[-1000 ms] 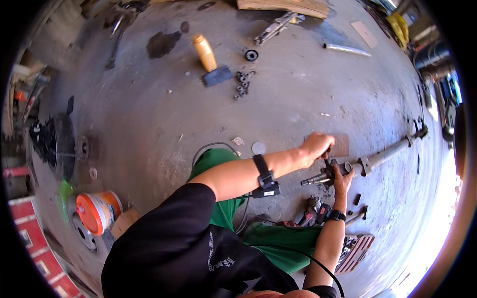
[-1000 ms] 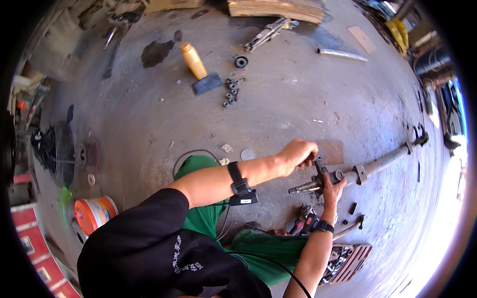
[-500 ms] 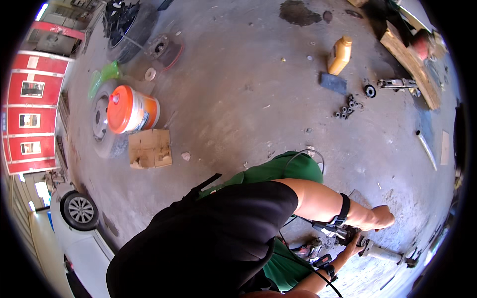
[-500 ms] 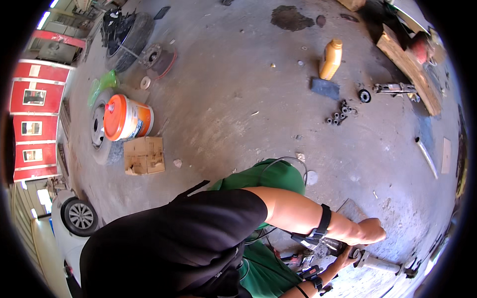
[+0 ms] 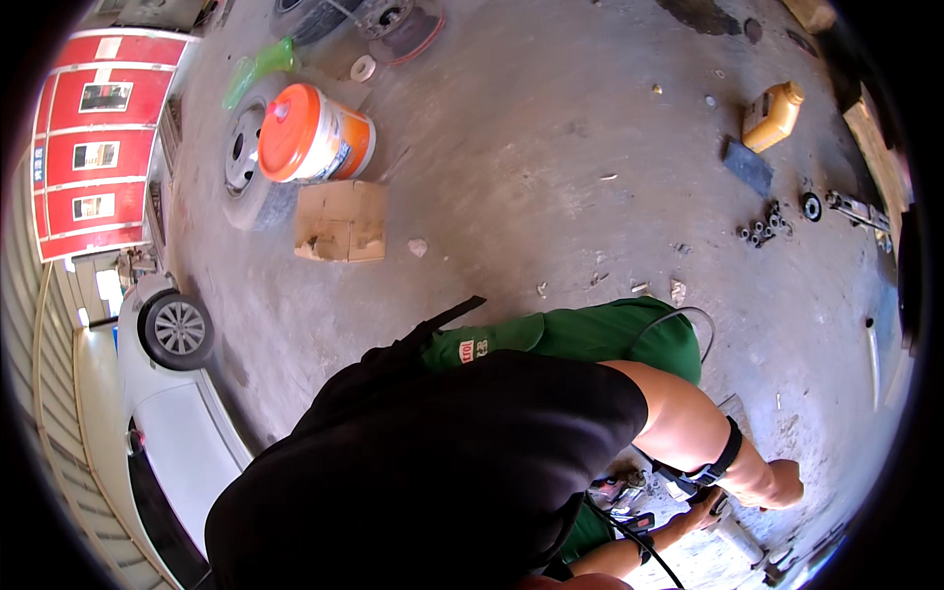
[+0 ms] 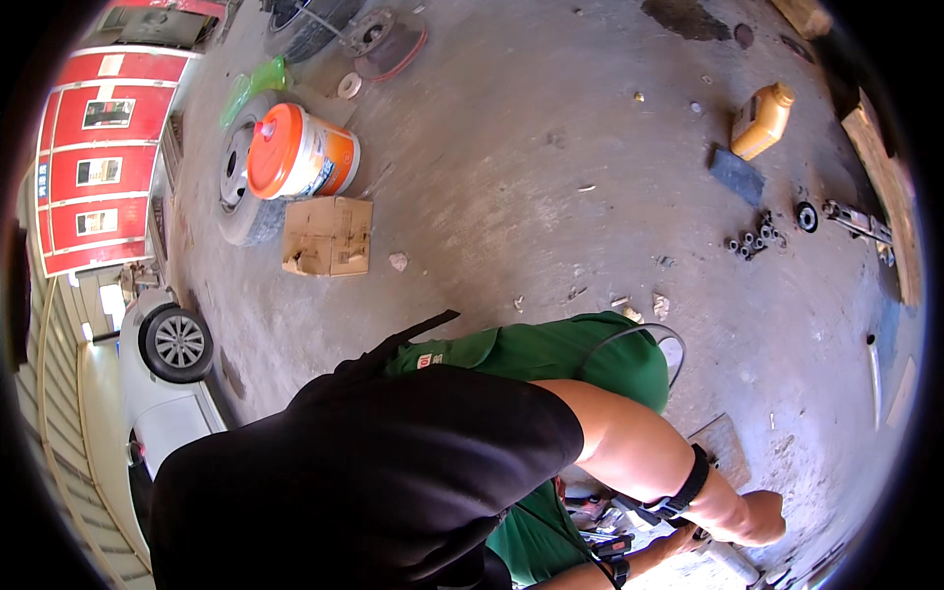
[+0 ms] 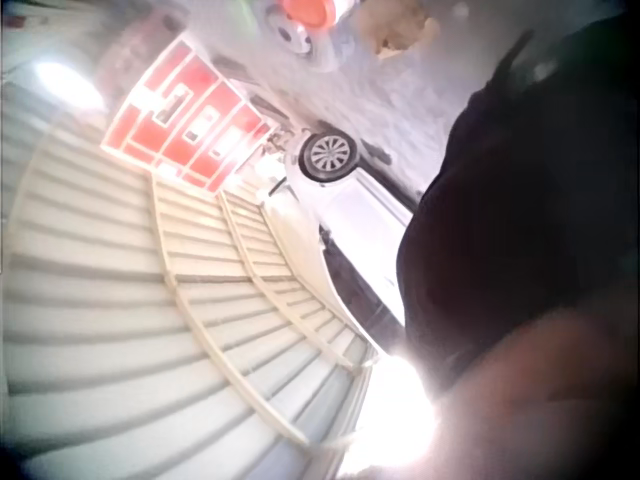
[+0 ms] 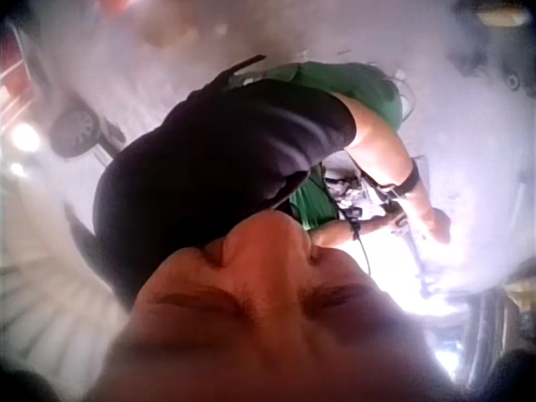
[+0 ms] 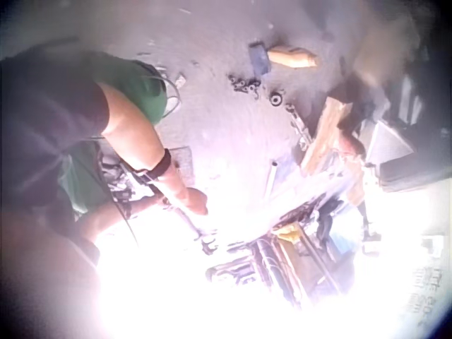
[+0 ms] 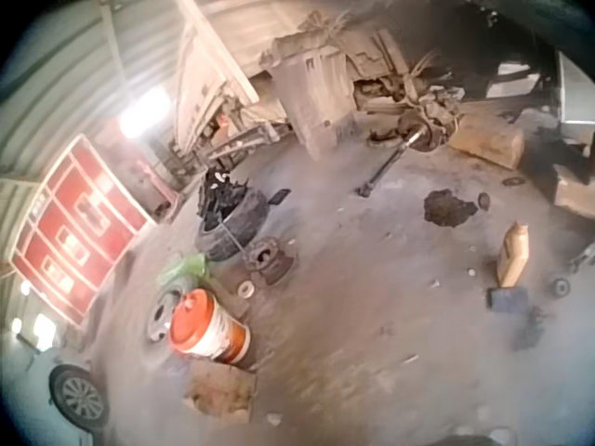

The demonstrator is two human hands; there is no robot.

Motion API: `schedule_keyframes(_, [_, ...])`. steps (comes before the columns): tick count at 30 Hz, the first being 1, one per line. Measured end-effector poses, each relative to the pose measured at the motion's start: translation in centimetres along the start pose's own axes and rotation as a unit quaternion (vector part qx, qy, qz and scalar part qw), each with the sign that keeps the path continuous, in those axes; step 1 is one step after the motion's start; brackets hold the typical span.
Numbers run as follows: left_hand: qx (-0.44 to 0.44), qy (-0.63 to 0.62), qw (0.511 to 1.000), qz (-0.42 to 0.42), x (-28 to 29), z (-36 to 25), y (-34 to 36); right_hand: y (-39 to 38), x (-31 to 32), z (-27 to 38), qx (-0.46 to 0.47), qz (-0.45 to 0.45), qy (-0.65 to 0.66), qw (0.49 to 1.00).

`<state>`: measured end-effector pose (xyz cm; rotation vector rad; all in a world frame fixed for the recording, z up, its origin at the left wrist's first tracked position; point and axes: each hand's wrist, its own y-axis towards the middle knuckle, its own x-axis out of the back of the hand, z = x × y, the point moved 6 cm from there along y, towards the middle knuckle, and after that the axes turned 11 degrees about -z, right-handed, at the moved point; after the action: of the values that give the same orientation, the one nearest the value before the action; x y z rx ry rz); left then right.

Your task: The person uses a hammer and an electric drill to work on a metal automotive component on the floor of a garage, removing small parts by hand.

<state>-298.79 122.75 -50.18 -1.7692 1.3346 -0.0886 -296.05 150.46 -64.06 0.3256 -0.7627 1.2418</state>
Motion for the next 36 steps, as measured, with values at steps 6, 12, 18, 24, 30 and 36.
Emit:
schedule_keyframes(6, [-0.014,0.011,1.000,-0.022,0.9,-1.4,-1.2,-1.4,0.1,2.3,0.010,0.049,0.004,0.999])
schedule_keyframes(12, [-0.171,0.121,0.966,0.150,-2.7,0.8,0.8,-4.2,2.4,4.9,-0.083,-0.035,-0.042,0.995])
schedule_keyframes(18, [0.007,-0.011,1.000,-0.010,2.9,-1.0,2.4,-0.5,-1.5,9.0,-0.071,-0.071,-0.108,0.989])
schedule_keyframes(24, [-0.005,0.110,0.993,0.039,3.7,3.0,3.5,-0.5,-2.4,4.3,0.023,-0.115,-0.037,0.992])
schedule_keyframes(30, [-0.004,0.312,0.949,0.048,2.7,4.4,5.3,-0.2,-3.8,5.9,-0.005,-0.100,-0.053,0.994])
schedule_keyframes(36, [0.037,0.484,0.873,0.042,-0.5,6.9,7.1,0.1,-3.0,6.3,-0.003,-0.121,-0.019,0.993])
